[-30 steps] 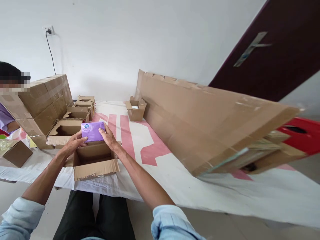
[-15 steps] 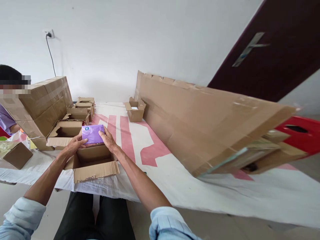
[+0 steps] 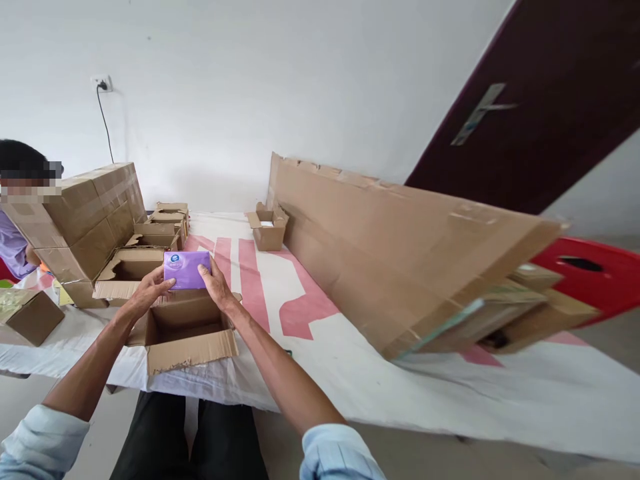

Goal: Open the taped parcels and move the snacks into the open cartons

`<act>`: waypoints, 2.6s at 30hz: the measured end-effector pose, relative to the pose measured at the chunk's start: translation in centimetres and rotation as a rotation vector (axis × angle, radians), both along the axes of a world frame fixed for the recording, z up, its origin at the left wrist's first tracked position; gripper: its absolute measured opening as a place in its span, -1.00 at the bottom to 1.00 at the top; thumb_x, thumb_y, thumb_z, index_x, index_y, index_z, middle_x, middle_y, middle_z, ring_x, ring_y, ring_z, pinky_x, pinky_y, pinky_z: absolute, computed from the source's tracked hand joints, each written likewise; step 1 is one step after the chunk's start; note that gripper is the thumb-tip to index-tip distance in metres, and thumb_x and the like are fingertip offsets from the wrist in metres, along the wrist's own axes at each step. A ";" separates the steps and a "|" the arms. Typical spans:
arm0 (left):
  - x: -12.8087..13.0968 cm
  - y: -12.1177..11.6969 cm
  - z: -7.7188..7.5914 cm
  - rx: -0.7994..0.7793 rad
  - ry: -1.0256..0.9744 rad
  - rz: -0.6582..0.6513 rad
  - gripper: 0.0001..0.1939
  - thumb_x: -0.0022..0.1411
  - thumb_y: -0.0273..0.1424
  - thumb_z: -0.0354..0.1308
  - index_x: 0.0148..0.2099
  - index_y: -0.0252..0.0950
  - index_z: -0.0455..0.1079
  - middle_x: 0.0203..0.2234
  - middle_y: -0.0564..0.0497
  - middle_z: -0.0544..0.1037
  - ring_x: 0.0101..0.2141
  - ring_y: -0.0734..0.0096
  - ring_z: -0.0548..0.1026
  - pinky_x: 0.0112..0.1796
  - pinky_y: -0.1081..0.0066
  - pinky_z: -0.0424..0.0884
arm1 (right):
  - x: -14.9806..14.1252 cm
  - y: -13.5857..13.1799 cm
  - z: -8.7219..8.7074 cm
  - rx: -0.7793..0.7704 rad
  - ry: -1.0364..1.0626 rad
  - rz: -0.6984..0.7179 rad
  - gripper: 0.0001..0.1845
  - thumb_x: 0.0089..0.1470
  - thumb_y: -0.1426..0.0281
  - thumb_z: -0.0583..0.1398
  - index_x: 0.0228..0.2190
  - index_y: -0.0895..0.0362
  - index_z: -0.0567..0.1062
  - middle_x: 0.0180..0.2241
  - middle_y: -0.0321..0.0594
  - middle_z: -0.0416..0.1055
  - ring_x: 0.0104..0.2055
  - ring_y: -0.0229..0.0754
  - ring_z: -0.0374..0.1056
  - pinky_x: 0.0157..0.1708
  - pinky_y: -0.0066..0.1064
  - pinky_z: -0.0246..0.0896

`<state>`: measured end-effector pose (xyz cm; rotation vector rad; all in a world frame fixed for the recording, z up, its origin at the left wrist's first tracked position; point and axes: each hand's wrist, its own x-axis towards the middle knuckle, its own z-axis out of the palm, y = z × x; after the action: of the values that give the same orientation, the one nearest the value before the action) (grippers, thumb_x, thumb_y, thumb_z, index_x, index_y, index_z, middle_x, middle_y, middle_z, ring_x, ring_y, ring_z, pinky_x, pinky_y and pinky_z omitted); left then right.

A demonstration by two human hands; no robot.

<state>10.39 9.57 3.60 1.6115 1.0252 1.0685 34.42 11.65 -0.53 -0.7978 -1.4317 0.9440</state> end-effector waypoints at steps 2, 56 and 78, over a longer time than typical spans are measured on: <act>0.0 0.1 0.2 0.036 -0.012 -0.003 -0.12 0.10 0.16 0.61 0.31 -0.25 0.64 0.04 -0.20 0.75 -0.05 -0.02 0.67 -0.18 0.26 0.59 | 0.0 -0.2 0.6 0.011 0.000 0.006 -0.11 0.37 -0.26 0.23 0.42 0.08 0.52 0.45 0.01 0.51 0.46 0.23 0.44 0.54 0.11 0.30; 0.9 0.1 4.4 0.063 -0.106 -0.166 -0.12 0.25 0.00 0.61 0.49 -0.18 0.50 0.22 -0.20 0.69 0.09 -0.07 0.71 0.03 0.05 0.73 | -0.8 -0.8 3.7 0.049 0.035 0.024 -0.11 0.27 -0.13 0.38 0.44 0.02 0.42 0.28 -0.01 0.63 0.31 0.18 0.54 0.49 0.10 0.38; 1.3 -0.5 5.5 0.085 -0.125 -0.187 -0.08 0.19 -0.03 0.63 0.50 -0.17 0.48 0.13 -0.19 0.70 0.05 -0.04 0.69 -0.05 0.12 0.75 | -0.9 -1.4 5.0 0.133 0.088 0.015 -0.07 0.30 -0.18 0.33 0.50 -0.03 0.39 0.33 -0.05 0.60 0.33 0.18 0.52 0.47 0.11 0.40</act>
<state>11.65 9.07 9.12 1.6506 0.7397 1.0827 33.56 10.27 4.45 -0.6408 -1.4098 0.8747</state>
